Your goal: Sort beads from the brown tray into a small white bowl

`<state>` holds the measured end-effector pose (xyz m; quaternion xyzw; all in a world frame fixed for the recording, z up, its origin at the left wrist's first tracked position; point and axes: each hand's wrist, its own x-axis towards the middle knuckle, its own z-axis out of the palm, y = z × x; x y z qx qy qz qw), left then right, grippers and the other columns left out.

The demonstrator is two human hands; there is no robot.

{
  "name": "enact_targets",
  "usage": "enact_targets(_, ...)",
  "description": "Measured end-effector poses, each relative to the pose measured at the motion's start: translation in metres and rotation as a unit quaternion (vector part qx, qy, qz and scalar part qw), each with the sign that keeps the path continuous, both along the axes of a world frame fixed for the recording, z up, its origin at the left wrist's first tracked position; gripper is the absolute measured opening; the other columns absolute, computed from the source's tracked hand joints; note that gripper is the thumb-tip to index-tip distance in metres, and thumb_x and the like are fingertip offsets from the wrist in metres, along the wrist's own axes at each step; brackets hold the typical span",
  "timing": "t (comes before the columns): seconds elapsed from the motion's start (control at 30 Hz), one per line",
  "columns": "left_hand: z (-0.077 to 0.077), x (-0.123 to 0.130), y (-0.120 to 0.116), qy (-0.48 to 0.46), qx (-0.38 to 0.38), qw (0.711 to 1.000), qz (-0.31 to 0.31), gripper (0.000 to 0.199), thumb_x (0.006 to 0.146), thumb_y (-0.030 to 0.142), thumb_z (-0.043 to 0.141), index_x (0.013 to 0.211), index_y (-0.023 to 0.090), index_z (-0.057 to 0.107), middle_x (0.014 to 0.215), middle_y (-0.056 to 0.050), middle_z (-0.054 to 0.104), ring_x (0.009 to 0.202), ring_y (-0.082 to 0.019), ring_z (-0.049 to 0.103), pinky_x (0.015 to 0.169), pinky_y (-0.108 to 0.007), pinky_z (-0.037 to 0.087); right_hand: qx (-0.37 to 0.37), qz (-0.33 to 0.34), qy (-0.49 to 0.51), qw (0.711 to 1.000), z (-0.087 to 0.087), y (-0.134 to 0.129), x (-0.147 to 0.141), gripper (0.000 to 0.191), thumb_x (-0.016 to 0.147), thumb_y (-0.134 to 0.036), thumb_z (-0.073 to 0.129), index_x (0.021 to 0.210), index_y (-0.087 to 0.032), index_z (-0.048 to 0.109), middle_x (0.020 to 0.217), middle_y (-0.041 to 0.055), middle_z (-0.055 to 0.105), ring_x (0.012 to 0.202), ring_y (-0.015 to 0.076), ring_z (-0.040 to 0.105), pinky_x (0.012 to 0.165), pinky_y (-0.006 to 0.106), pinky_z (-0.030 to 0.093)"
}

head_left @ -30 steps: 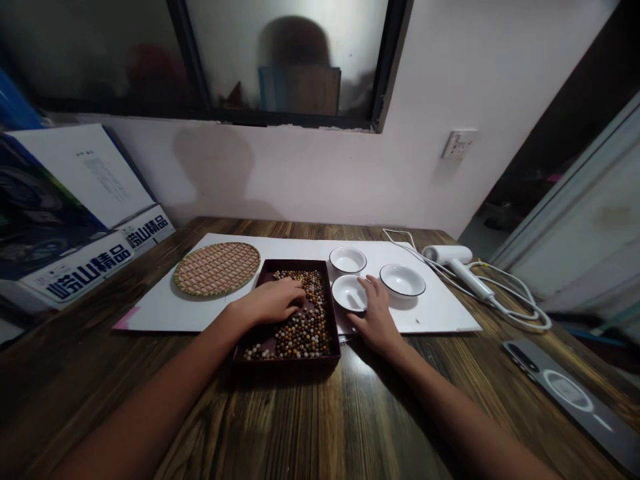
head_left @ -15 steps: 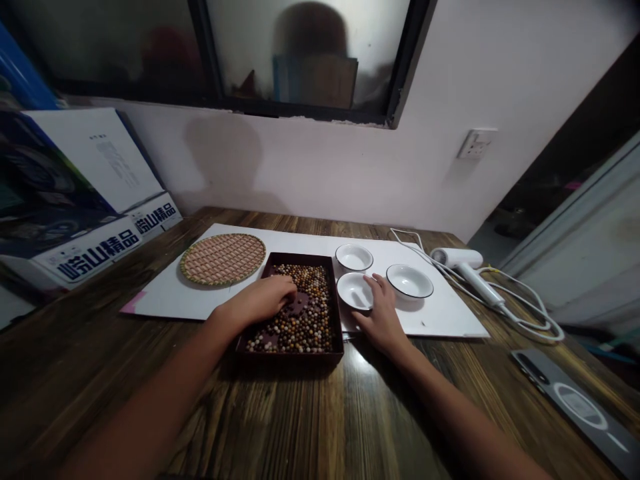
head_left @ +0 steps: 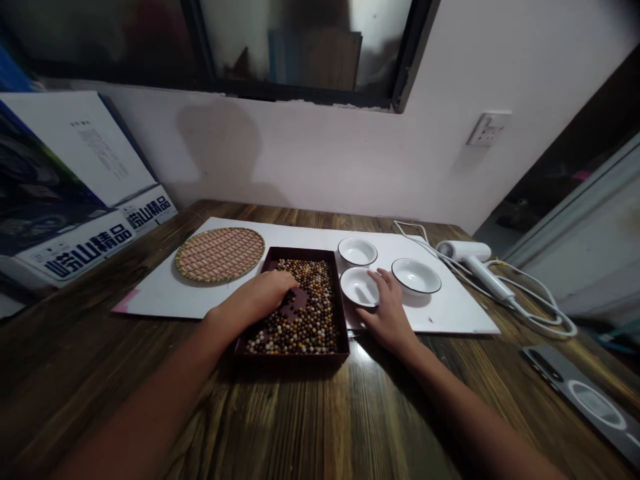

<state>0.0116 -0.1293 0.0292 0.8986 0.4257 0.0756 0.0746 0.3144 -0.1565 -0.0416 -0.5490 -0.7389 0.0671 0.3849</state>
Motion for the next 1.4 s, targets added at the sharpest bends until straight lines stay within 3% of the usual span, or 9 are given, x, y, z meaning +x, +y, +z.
enact_targets(0.43,0.003,-0.003,-0.006,-0.027,0.040,0.998,0.031,0.023,0.094,0.013,0.050,0.106,0.020,0.067,0.108,-0.006,0.064,0.092,-0.018,0.063,0.081,-0.031,0.049,0.001,0.001,0.007,1.000,0.001,-0.001,0.000,0.072,0.074,-0.025,0.067,0.142,-0.019,0.044,0.151,0.0172,0.035,0.144,0.0359,0.028,0.120,0.059,0.027)
enact_targets(0.6,0.001,-0.005,-0.003,-0.043,0.048,0.998,0.012,0.028,0.094,0.010,0.049,0.109,0.020,0.070,0.109,-0.006,0.067,0.099,-0.019,0.062,0.088,-0.032,0.050,0.000,0.004,0.006,1.000,0.001,-0.001,-0.001,0.072,0.074,-0.024,0.067,0.142,-0.020,0.044,0.150,0.0170,0.034,0.143,0.0363,0.028,0.119,0.060,0.027)
enact_targets(0.83,-0.015,-0.011,0.011,-0.051,0.066,0.996,-0.045,0.042,0.087,-0.001,0.046,0.115,0.020,0.071,0.117,-0.005,0.072,0.111,-0.019,0.061,0.105,-0.036,0.046,0.010,-0.001,0.006,1.000,0.001,0.000,-0.003,0.072,0.076,-0.024,0.069,0.143,-0.019,0.044,0.150,0.0165,0.035,0.142,0.0348,0.030,0.119,0.057,0.028)
enact_targets(1.17,-0.001,-0.007,0.002,-0.119,0.060,0.991,-0.031,0.037,0.087,-0.001,0.048,0.112,0.017,0.070,0.114,-0.008,0.071,0.107,-0.018,0.066,0.098,-0.032,0.053,0.008,-0.009,0.016,1.000,0.005,-0.001,-0.007,0.073,0.076,-0.025,0.070,0.143,-0.019,0.044,0.150,0.0163,0.035,0.141,0.0344,0.031,0.119,0.056,0.028)
enact_targets(1.4,-0.007,-0.006,0.005,-0.125,0.070,0.990,-0.020,0.035,0.093,0.005,0.047,0.119,0.019,0.066,0.123,-0.008,0.070,0.112,-0.019,0.067,0.098,-0.033,0.053,0.002,-0.009,0.023,1.000,0.007,-0.004,-0.009,0.073,0.075,-0.022,0.067,0.144,-0.020,0.042,0.153,0.0158,0.032,0.144,0.0337,0.027,0.120,0.056,0.026)
